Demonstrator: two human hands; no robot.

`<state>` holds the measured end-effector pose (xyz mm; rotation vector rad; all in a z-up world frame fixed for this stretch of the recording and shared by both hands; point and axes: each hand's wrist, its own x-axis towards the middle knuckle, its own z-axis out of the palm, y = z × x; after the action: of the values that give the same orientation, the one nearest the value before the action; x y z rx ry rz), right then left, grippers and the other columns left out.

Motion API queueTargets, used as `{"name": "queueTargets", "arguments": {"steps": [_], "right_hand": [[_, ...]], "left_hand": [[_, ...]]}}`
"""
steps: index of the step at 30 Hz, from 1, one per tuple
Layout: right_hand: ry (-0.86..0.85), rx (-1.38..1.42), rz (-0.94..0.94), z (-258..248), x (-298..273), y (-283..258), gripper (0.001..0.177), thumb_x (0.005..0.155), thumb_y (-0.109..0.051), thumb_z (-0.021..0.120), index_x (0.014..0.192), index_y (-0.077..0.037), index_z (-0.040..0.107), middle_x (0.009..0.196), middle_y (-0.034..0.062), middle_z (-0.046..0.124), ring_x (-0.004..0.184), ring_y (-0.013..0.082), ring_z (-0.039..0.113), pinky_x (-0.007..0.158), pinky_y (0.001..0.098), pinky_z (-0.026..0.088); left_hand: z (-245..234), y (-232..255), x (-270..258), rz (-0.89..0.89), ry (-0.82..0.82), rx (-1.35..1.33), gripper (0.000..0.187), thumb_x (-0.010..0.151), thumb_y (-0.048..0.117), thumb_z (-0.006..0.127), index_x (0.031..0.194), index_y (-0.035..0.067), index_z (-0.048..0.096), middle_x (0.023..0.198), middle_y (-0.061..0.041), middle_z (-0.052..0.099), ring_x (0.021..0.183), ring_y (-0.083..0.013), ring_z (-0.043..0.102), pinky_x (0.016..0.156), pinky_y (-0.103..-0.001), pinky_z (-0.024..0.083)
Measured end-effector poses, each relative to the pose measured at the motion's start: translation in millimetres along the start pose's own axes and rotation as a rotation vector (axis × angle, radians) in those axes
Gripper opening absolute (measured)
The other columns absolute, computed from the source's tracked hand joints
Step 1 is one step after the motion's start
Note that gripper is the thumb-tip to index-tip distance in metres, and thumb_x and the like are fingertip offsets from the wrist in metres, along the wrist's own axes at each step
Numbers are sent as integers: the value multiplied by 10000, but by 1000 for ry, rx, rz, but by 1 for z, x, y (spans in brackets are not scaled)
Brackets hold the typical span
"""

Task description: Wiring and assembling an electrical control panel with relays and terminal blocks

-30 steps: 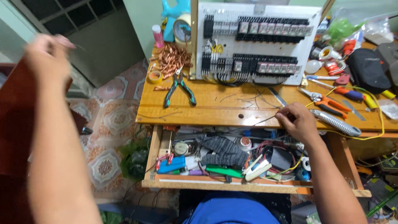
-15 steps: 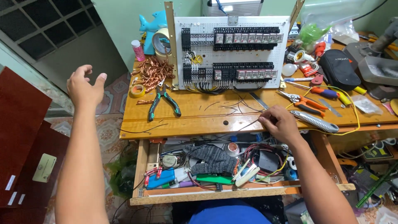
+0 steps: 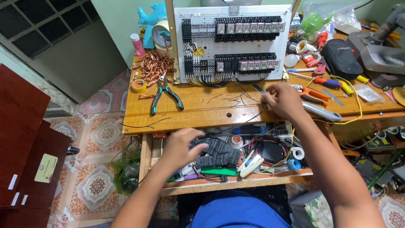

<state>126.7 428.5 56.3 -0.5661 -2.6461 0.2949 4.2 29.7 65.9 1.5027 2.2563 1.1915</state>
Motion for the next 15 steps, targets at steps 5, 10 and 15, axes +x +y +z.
{"name": "queueTargets", "arguments": {"steps": [5,10,15], "right_hand": [[-171,-24,149,16,28,0,389,809,-380,804,1111,-137,767,906,99,710,957,354,708,871,490,544],[-301,-84,304,23,42,-2,374,802,-355,826,1134,-185,788,980,94,773,1074,345,720,914,477,566],[-312,-58,377,41,51,11,341,761,-326,861,1082,-232,792,936,51,785,1037,324,735,884,483,587]], "left_hand": [[75,-46,19,48,-163,295,436,966,342,656,1318,84,638,1167,-149,701,1110,-354,684,925,-455,552],[112,-78,29,93,-169,583,385,982,391,572,1295,171,620,987,-42,648,970,-290,670,791,-441,501],[120,-85,30,122,-74,584,208,985,358,575,1063,193,675,845,-1,632,867,-260,685,733,-400,507]]}}
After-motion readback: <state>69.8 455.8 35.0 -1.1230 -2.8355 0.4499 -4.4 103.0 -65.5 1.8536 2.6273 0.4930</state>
